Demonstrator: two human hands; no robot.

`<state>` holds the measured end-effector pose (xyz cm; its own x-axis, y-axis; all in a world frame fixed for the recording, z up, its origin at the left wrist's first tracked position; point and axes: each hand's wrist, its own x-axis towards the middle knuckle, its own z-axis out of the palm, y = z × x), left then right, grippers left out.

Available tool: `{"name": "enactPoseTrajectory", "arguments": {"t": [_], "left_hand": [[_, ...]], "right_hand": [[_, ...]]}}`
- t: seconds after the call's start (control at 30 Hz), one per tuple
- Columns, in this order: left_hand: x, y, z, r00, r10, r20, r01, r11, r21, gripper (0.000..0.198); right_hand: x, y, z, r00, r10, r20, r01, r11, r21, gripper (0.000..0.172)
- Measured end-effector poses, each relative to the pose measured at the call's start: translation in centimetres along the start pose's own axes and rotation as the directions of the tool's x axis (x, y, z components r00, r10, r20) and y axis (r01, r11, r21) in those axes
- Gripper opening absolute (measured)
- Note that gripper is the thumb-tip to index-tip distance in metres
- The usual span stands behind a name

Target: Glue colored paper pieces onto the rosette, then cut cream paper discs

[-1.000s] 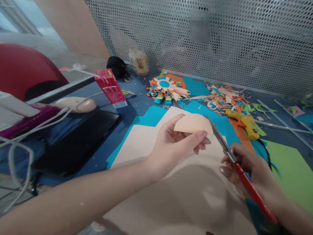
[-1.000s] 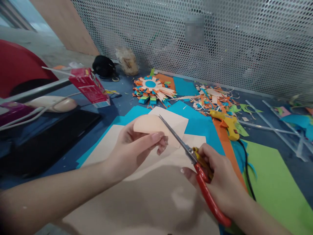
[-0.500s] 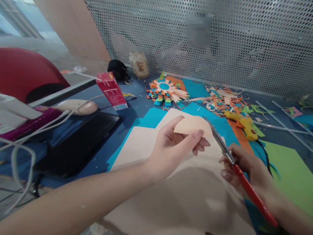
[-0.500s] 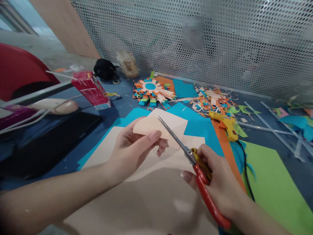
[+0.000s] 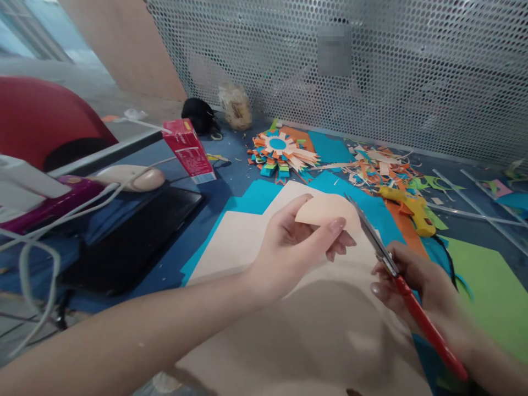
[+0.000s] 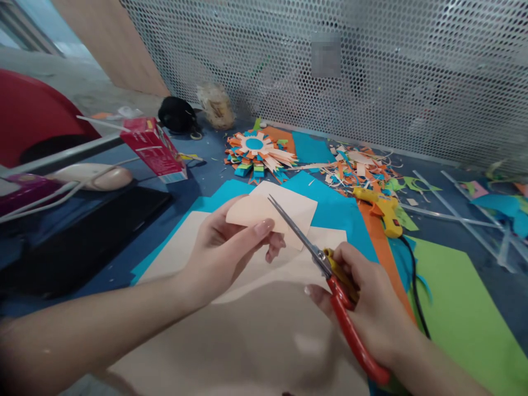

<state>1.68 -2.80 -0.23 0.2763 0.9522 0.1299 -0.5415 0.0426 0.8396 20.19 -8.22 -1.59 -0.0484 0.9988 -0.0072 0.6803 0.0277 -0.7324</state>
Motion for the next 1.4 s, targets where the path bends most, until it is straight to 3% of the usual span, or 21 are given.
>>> {"name": "enactPoseTrajectory", "arguments": {"t": [0.1, 0.5, 0.93, 1.17, 1.4], "left_hand": [[-0.02, 0.03, -0.06, 1.000, 0.005, -0.001, -0.005, 1.000, 0.004, 0.021], [0.00, 0.15, -0.22, 1.000, 0.017, 0.013, -0.017, 1.000, 0.003, 0.016], [0.51, -0.47, -0.76, 0.987, 0.152, 0.044, -0.153, 0.988, 0.030, 0.009], [0.46, -0.08, -0.73, 0.975, 0.221, 0.017, -0.222, 0.968, 0.120, 0.017], [0.40, 0.14, -0.51, 0.977, 0.211, -0.031, -0.203, 0.965, 0.167, 0.022]], "right_hand": [[0.03, -0.02, -0.05, 0.997, 0.027, 0.069, -0.026, 1.000, -0.017, 0.033], [-0.06, 0.04, -0.05, 0.998, 0.003, 0.065, -0.003, 1.000, 0.000, 0.031], [-0.13, -0.29, 0.02, 0.998, -0.024, 0.060, 0.023, 1.000, 0.011, 0.030], [0.02, -0.24, -0.09, 0.998, -0.028, 0.060, 0.027, 1.000, 0.011, 0.027], [0.07, -0.27, -0.02, 0.999, -0.036, 0.035, 0.036, 0.999, 0.001, 0.026]]}}
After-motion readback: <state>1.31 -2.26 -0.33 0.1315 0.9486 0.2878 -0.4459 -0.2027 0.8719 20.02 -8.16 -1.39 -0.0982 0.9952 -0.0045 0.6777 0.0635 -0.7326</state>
